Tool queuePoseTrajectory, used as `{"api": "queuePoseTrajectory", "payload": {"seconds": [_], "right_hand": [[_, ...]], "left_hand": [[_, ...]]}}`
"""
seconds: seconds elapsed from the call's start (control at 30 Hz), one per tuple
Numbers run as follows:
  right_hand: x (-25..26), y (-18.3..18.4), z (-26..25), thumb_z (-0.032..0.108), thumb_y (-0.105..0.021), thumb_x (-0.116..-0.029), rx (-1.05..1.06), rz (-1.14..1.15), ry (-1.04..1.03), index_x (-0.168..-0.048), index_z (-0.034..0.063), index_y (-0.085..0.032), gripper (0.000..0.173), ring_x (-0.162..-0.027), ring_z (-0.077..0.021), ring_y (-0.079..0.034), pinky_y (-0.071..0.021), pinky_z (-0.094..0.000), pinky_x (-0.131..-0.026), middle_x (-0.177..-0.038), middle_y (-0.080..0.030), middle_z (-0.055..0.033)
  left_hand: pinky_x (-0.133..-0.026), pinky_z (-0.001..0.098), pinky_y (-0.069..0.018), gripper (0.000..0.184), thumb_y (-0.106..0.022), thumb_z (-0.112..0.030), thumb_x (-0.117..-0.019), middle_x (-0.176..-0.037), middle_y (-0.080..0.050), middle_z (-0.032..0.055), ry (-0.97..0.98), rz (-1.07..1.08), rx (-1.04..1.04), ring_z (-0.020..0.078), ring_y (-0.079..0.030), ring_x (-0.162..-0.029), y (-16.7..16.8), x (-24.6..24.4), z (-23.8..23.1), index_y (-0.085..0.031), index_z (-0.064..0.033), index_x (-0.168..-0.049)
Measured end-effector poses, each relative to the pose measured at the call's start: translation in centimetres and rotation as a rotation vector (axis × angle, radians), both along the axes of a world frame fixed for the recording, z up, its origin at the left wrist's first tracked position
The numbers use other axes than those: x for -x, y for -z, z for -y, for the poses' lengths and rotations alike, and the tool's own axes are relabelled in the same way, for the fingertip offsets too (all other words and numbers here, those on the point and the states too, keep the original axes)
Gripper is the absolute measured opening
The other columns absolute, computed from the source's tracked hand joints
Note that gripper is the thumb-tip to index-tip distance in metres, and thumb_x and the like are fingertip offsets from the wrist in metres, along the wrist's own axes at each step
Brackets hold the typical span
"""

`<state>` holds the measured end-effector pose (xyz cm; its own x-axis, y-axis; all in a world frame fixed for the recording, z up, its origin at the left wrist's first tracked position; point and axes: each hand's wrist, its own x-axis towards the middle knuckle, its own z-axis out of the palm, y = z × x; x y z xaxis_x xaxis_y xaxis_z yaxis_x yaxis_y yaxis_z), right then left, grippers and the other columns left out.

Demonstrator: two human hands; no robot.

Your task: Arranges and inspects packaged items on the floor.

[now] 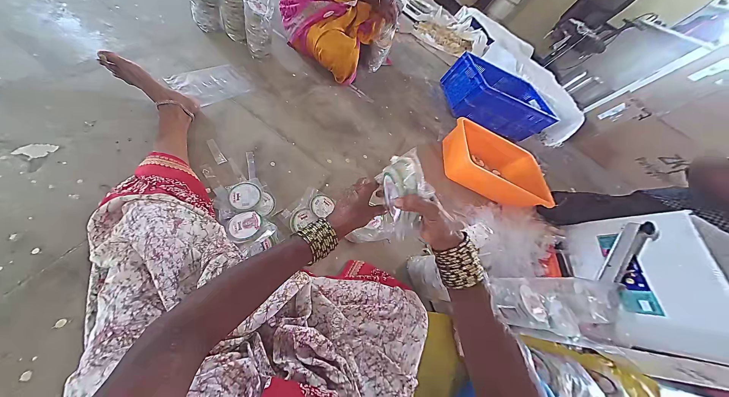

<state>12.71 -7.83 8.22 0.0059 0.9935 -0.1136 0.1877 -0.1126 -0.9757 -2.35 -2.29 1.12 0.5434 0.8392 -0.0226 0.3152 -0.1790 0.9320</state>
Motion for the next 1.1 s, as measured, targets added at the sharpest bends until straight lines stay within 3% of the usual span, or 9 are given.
{"api": "queuePoseTrajectory", "payload": {"seconds": [0.17,0.27,0.37,0.53,0.63,0.83,0.93,1.0,1.1], "right_hand": [[-0.7,0.1,-1.2,0.011,-0.067,-0.0855,0.330,0.192,-0.122,-0.140,0.0063,-0.044,0.059,-0.088,-0.0062,-0.067,-0.0570,-0.0243,-0.077,-0.102,-0.066,-0.0014],[-1.0,0.8,-2.5,0.019,-0.054,-0.1009,0.463,0.333,-0.153,-0.132,0.0085,-0.051,0.033,-0.086,-0.0069,-0.064,-0.0542,-0.0258,-0.075,-0.100,-0.064,-0.0015],[-0.4,1.7,-4.5,0.031,-0.038,-0.1122,0.529,0.738,-0.227,-0.142,0.0008,-0.051,0.045,-0.117,-0.0272,-0.059,-0.0478,-0.0444,-0.097,-0.131,-0.059,-0.0208],[2.5,2.8,-5.8,0.025,-0.062,-0.0989,0.562,1.493,-0.460,-0.133,-0.0129,-0.053,0.052,-0.128,-0.0484,-0.055,-0.0441,-0.0650,-0.101,-0.134,-0.057,-0.0337],[1.8,4.2,-5.3,0.020,-0.068,-0.0965,0.562,1.380,-0.445,-0.131,-0.0144,-0.056,0.050,-0.131,-0.0466,-0.053,-0.0401,-0.0597,-0.108,-0.136,-0.056,-0.0337],[-2.9,3.3,-7.0,0.007,-0.066,-0.0969,0.402,0.893,-0.660,-0.116,-0.0044,-0.061,0.023,-0.075,-0.0139,-0.063,-0.0560,-0.0322,-0.070,-0.097,-0.064,-0.0125],[-2.1,4.9,-6.9,0.009,-0.066,-0.0962,0.377,1.070,-0.671,-0.106,-0.0087,-0.065,0.021,-0.092,-0.0310,-0.063,-0.0487,-0.0504,-0.086,-0.101,-0.066,-0.0231],[-1.8,6.7,-6.8,0.012,-0.063,-0.0989,0.391,1.092,-0.550,-0.122,-0.0113,-0.061,0.033,-0.110,-0.0357,-0.063,-0.0468,-0.0511,-0.100,-0.118,-0.064,-0.0279],[-1.0,8.8,-5.4,0.009,-0.059,-0.1012,0.388,1.025,-0.278,-0.141,-0.0121,-0.050,0.046,-0.136,-0.0401,-0.051,-0.0374,-0.0487,-0.116,-0.142,-0.054,-0.0314]], "left_hand": [[-0.076,0.0389,-0.0577,0.058,-0.060,0.003,-0.0947,-0.143,-0.051,0.0224,-0.016,-0.038,0.200,0.0242,-0.068,-0.085,-0.3,-0.9,-0.7,-0.041,-0.0018,-0.150],[-0.065,0.0343,-0.0550,0.053,-0.055,0.001,-0.0974,-0.115,-0.062,0.0214,0.020,0.010,0.239,0.0189,-0.063,-0.068,0.0,-0.8,-0.7,-0.041,-0.0028,-0.149],[-0.060,0.0299,-0.0532,0.051,-0.055,-0.001,-0.0966,-0.101,-0.062,0.0183,0.057,0.079,0.286,0.0152,-0.061,-0.063,0.7,-1.3,-0.1,-0.042,0.0002,-0.146],[-0.056,0.0257,-0.0518,0.070,-0.060,-0.002,-0.0977,-0.126,-0.058,0.0197,0.073,0.093,0.262,0.0109,-0.059,-0.060,0.7,-2.1,0.6,-0.028,-0.0082,-0.160],[-0.058,0.0263,-0.0515,0.073,-0.054,0.001,-0.0980,-0.157,-0.038,0.0191,0.122,0.076,0.220,0.0103,-0.060,-0.067,0.3,-2.4,0.8,-0.022,-0.0115,-0.163],[-0.057,0.0280,-0.0502,0.075,-0.054,-0.003,-0.1014,-0.093,-0.063,0.0169,0.120,0.072,0.284,0.0133,-0.055,-0.057,0.0,-1.3,-0.3,-0.015,-0.0160,-0.164],[-0.057,0.0256,-0.0516,0.075,-0.058,-0.003,-0.1000,-0.117,-0.063,0.0185,0.120,0.145,0.258,0.0106,-0.058,-0.061,-0.1,-2.3,0.7,-0.019,-0.0131,-0.163],[-0.060,0.0232,-0.0514,0.076,-0.055,0.001,-0.0982,-0.154,-0.043,0.0180,0.113,0.169,0.254,0.0076,-0.060,-0.070,0.2,-2.7,1.2,-0.018,-0.0120,-0.164],[-0.062,0.0254,-0.0516,0.075,-0.052,0.002,-0.0984,-0.157,-0.039,0.0149,0.074,0.099,0.283,0.0084,-0.060,-0.070,0.2,-2.8,1.5,-0.020,-0.0163,-0.164]]}}
